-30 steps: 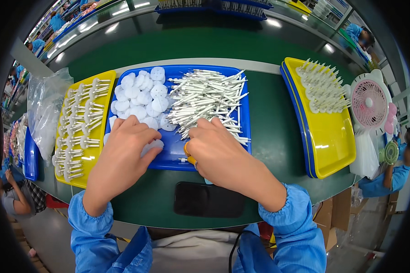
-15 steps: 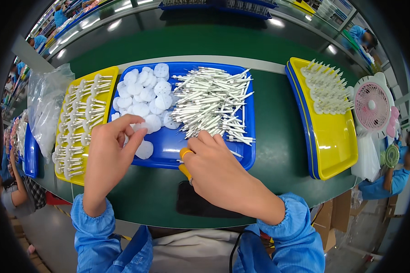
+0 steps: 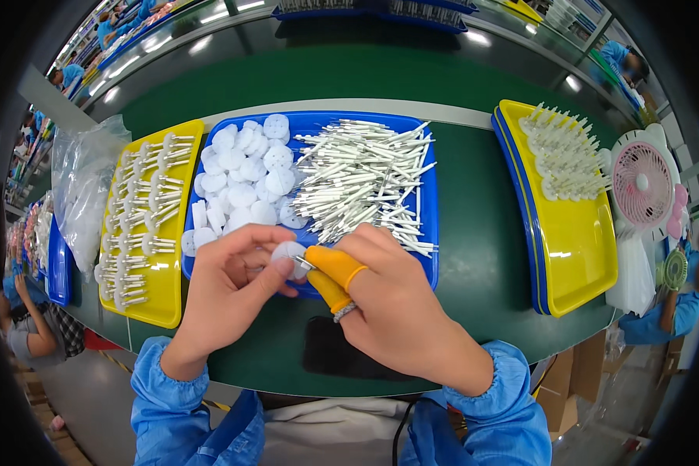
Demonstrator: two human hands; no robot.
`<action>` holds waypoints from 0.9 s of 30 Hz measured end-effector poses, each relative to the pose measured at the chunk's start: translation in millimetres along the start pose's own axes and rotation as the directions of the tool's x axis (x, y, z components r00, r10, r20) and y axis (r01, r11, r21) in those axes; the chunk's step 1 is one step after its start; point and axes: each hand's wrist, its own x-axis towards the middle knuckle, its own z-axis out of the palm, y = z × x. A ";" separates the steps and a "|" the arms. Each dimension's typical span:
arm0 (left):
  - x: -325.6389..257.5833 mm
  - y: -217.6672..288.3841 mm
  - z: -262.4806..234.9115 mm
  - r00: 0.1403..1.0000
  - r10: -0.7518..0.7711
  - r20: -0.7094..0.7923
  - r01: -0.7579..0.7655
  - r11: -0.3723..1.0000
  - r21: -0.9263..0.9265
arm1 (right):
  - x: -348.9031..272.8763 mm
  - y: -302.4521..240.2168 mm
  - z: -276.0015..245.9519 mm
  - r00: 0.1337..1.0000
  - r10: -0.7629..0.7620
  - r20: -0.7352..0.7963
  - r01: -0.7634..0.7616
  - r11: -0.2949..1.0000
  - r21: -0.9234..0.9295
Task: The person assembles small white plastic components by inserting thin white sticks into circular white bases. The person repeatedly picks up a base and a stick, aligns them, and presses them together, placing the finished units into a yellow tray.
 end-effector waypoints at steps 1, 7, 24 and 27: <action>0.3 0.3 0.7 1.000 -0.020 0.012 0.020 1.000 -0.008 | -1.4 4.4 2.6 1.000 -0.023 -0.006 0.023 1.000 -0.017; 2.4 -0.4 -0.6 0.994 -0.106 0.037 0.106 0.994 -0.002 | -6.9 8.8 2.5 0.995 -0.095 0.028 0.096 0.994 -0.059; -0.9 -12.5 11.6 0.927 0.361 -0.100 -0.259 0.811 0.524 | -7.5 15.4 8.0 0.998 0.055 -0.009 -0.055 0.998 -0.011; -2.3 -14.8 11.2 0.936 0.323 -0.140 -0.209 0.829 0.519 | -7.9 12.3 7.4 0.997 0.071 0.004 -0.071 0.997 0.000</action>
